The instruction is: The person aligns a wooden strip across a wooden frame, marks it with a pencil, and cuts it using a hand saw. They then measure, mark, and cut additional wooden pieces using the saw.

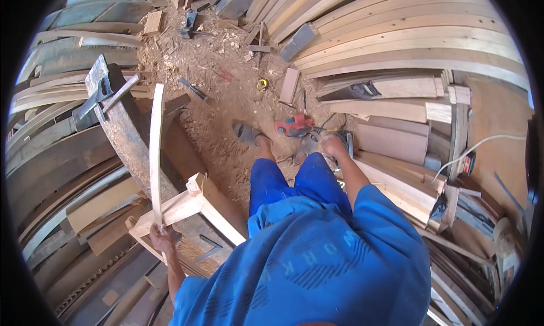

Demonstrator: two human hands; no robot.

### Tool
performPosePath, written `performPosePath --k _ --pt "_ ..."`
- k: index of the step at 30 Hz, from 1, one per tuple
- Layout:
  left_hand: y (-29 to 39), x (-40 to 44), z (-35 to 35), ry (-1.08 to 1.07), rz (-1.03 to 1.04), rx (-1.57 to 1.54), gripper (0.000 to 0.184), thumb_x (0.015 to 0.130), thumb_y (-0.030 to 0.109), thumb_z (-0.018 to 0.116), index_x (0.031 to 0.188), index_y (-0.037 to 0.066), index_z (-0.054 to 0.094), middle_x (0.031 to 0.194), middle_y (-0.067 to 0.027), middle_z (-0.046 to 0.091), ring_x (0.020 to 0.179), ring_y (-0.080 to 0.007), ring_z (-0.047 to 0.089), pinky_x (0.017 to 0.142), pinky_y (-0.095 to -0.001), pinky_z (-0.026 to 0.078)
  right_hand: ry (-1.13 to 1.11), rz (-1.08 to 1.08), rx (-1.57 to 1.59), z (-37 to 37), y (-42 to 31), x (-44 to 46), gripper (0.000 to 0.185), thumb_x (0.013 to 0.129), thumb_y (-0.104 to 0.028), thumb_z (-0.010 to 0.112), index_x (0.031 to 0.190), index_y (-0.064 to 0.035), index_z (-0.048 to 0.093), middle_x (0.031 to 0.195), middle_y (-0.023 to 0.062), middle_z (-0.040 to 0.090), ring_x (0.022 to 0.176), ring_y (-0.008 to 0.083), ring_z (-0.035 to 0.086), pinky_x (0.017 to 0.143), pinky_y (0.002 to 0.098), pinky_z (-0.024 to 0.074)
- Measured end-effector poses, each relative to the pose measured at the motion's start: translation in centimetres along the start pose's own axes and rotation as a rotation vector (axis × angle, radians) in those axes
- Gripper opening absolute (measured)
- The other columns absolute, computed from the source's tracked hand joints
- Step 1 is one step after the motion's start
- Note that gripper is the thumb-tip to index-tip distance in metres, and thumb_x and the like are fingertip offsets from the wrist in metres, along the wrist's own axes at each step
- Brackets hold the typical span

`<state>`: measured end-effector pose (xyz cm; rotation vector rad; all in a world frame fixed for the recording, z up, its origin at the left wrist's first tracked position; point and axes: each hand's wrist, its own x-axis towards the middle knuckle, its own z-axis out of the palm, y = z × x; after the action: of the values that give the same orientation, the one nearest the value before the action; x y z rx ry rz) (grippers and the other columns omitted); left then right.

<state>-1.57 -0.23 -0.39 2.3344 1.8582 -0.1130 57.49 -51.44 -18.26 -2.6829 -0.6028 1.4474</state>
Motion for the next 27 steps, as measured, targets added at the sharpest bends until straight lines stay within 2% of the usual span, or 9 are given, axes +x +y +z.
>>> performPosePath --k 2,6,9,11,12,16,19,23,27 --pt "-1.8 0.3 1.4 -0.001 -0.032 -0.041 0.045 0.093 0.018 0.081 0.133 0.008 0.063 0.115 -0.0133 0.074 0.099 -0.0271 0.074 0.087 -0.0387 0.059 -0.124 0.028 -0.139 1.0 0.4 5.2 0.033 0.096 -0.034 0.057 0.112 -0.0142 0.078 0.124 0.0221 0.071 0.116 0.0427 0.067 0.102 0.0507 0.0526" --pt "0.9 -0.1 -2.1 -0.082 -0.202 0.168 0.044 0.098 0.017 0.075 0.138 0.007 0.059 0.118 -0.0143 0.076 0.101 -0.0243 0.076 0.088 -0.0369 0.059 -0.092 -0.006 -0.118 2.0 -2.7 10.3 0.034 0.095 -0.034 0.063 0.122 -0.0186 0.076 0.133 0.0208 0.066 0.125 0.0441 0.062 0.105 0.0540 0.0500" --pt "-3.2 -0.9 -2.4 0.005 -0.022 0.139 0.043 0.100 0.018 0.072 0.139 0.006 0.058 0.119 -0.0138 0.075 0.101 -0.0234 0.074 0.090 -0.0355 0.058 -0.118 -0.042 -0.154 6.4 -1.9 17.5 0.034 0.094 -0.029 0.066 0.123 -0.0144 0.076 0.141 0.0202 0.059 0.133 0.0461 0.053 0.112 0.0543 0.0446" --pt "-1.0 -0.7 -1.2 0.006 -0.060 0.065 0.042 0.102 0.015 0.070 0.140 0.004 0.058 0.121 -0.0147 0.074 0.103 -0.0212 0.072 0.090 -0.0343 0.057 -0.130 -0.039 -0.190 7.4 -0.5 23.8 0.033 0.093 -0.029 0.067 0.123 -0.0166 0.076 0.142 0.0199 0.058 0.135 0.0469 0.051 0.113 0.0553 0.0431" --pt "-3.6 -1.0 -3.0 -0.027 -0.144 0.104 0.041 0.103 0.014 0.068 0.141 0.003 0.057 0.125 -0.0150 0.073 0.108 -0.0201 0.070 0.094 -0.0331 0.055 -0.169 -0.041 -0.216 11.1 -0.6 25.2 0.034 0.092 -0.029 0.068 0.124 -0.0186 0.075 0.141 0.0195 0.058 0.135 0.0470 0.052 0.112 0.0560 0.0437" --pt "-5.4 0.2 -2.3 -0.064 -0.071 -0.018 0.040 0.106 0.017 0.065 0.141 -0.002 0.055 0.129 -0.0146 0.069 0.117 -0.0203 0.067 0.102 -0.0325 0.052 -0.222 -0.035 -0.402 13.4 1.3 33.6 0.040 0.090 -0.025 0.071 0.129 -0.0220 0.073 0.146 0.0178 0.056 0.137 0.0445 0.052 0.112 0.0577 0.0439" --pt "-5.5 0.2 -2.9 -0.066 -0.115 -0.049 0.040 0.106 0.018 0.065 0.139 -0.002 0.056 0.126 -0.0106 0.068 0.112 -0.0193 0.067 0.101 -0.0323 0.052 -0.268 0.031 -0.338 14.1 1.3 37.4 0.042 0.087 -0.021 0.075 0.128 -0.0117 0.076 0.151 0.0194 0.054 0.145 0.0418 0.045 0.118 0.0522 0.0392" --pt "-5.1 -0.5 -4.5 -0.032 -0.211 -0.131 0.039 0.105 0.010 0.063 0.141 -0.002 0.056 0.127 -0.0087 0.067 0.113 -0.0181 0.066 0.100 -0.0307 0.051 -0.158 0.003 -0.372 15.7 -0.6 37.0 0.037 0.088 -0.020 0.076 0.123 -0.0086 0.078 0.148 0.0193 0.057 0.144 0.0406 0.047 0.114 0.0510 0.0424" --pt "-6.1 -0.2 -4.2 -0.045 -0.237 -0.067 0.040 0.102 0.005 0.061 0.142 -0.001 0.058 0.130 -0.0098 0.066 0.118 -0.0193 0.064 0.101 -0.0312 0.051 -0.165 -0.137 -0.543 17.8 1.3 38.8 0.033 0.094 -0.015 0.063 0.122 -0.0094 0.078 0.126 0.0209 0.071 0.130 0.0373 0.061 0.110 0.0496 0.0456"
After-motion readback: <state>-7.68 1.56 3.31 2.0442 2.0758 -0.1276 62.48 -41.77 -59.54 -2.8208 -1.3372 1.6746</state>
